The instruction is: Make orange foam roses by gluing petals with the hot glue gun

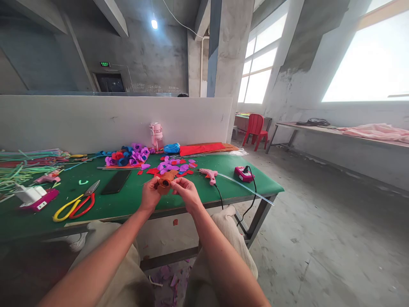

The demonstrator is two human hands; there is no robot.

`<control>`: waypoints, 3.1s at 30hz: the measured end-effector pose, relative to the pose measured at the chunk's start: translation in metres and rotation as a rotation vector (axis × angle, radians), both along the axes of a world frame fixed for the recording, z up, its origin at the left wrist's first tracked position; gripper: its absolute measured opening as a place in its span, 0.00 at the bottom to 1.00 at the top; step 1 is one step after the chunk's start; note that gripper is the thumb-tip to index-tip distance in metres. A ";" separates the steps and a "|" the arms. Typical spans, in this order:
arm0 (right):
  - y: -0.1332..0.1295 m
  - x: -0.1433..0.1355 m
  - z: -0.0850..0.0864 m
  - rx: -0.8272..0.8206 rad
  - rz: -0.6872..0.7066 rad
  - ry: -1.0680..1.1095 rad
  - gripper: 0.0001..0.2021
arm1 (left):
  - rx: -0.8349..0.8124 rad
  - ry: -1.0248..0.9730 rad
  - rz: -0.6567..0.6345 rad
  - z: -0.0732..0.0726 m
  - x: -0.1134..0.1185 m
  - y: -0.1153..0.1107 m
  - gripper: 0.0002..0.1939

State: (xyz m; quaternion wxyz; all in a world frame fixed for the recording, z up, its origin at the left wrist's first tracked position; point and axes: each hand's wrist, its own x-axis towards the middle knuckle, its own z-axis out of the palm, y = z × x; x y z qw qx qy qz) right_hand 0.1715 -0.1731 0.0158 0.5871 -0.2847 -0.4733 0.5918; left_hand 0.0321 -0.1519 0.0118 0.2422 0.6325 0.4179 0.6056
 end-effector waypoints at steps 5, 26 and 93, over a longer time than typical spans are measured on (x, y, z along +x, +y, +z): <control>-0.002 0.001 0.001 -0.025 0.064 -0.026 0.14 | -0.015 -0.021 0.004 0.001 0.001 -0.002 0.06; 0.014 -0.010 -0.022 0.186 -0.301 -0.433 0.13 | -0.366 -0.400 -0.117 -0.008 0.016 -0.002 0.11; 0.003 0.011 0.005 0.132 -0.395 -0.440 0.09 | 0.097 0.428 0.126 0.003 -0.004 -0.006 0.08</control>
